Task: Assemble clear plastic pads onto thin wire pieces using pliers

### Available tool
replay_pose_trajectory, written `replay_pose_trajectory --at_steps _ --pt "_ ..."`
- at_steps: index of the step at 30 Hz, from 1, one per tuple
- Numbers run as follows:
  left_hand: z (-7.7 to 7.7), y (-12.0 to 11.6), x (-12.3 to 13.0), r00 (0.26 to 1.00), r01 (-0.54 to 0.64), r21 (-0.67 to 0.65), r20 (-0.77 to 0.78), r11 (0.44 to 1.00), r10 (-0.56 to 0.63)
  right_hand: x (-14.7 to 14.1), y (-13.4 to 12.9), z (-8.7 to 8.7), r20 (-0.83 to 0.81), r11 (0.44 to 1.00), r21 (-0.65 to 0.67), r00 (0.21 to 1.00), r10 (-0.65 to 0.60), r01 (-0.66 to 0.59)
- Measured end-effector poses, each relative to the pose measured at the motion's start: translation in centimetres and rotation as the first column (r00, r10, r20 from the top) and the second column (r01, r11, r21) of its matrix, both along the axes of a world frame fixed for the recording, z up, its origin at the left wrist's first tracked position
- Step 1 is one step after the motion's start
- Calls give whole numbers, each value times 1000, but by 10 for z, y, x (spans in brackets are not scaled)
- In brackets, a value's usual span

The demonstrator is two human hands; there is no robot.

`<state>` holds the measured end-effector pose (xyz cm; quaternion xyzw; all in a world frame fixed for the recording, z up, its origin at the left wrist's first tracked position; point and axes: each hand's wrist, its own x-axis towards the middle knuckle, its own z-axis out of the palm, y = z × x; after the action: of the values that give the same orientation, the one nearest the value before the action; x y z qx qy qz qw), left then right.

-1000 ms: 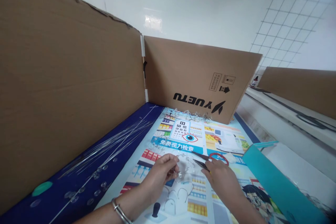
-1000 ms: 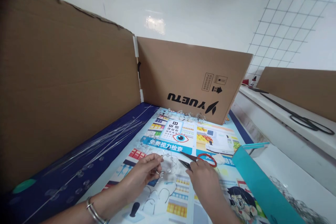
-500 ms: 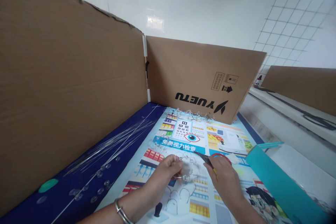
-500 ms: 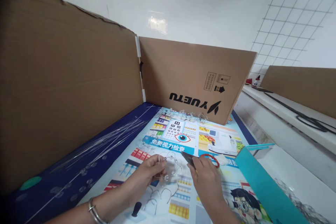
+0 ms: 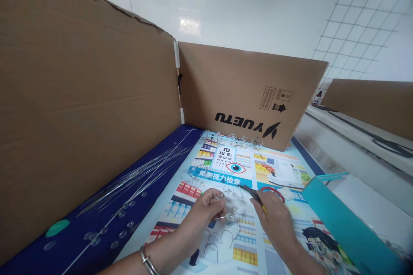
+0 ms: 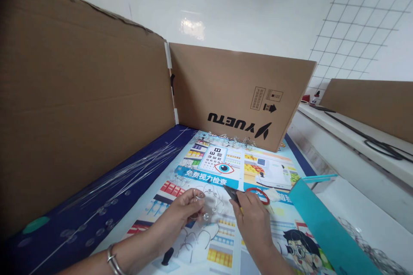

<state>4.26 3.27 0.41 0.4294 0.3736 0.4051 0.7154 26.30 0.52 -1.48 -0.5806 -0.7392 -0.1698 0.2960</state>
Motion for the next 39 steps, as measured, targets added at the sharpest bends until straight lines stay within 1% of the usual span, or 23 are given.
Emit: replay_pose_trajectory --at_steps 5,7,10,12,15,18,22,26,30,33,39 --pt "-2 -5 1 997 23 -66 72 998 -18 -4 -1 -1 1 1000 1 1000 16 -16" --pt "-4 -6 2 994 41 -96 101 995 -31 -4 -1 -2 -9 1000 -12 1000 21 -21" --pt "-5 -9 3 991 65 -104 120 992 -52 -5 -1 -4 -52 999 -47 999 9 -11" --pt "-5 -11 4 990 75 -105 126 992 -62 -6 -1 -4 -85 997 -73 996 -2 -5" --pt "-4 -14 4 989 86 -119 127 989 -71 -8 -2 -4 -112 997 -78 994 4 -13" --pt "-2 -15 4 988 90 -134 135 987 -72 -12 -3 -1 -118 994 -99 993 26 -38" --pt "1 -15 3 983 104 -163 164 981 -77 -16 -5 1 -120 988 -147 993 19 -36" --pt "1 -14 3 981 114 -161 176 980 -86 -16 -6 -2 -125 987 -157 992 12 -31" --pt "4 -13 2 984 115 -201 156 973 -84 -15 -5 -4 -122 990 -139 992 17 -34" --pt "7 -12 1 983 145 -210 145 967 -116 -16 -5 -4 -126 990 -137 992 25 -43" --pt "7 -11 -1 973 201 -185 156 962 -173 -17 -7 -3 -146 986 -159 989 23 -46"
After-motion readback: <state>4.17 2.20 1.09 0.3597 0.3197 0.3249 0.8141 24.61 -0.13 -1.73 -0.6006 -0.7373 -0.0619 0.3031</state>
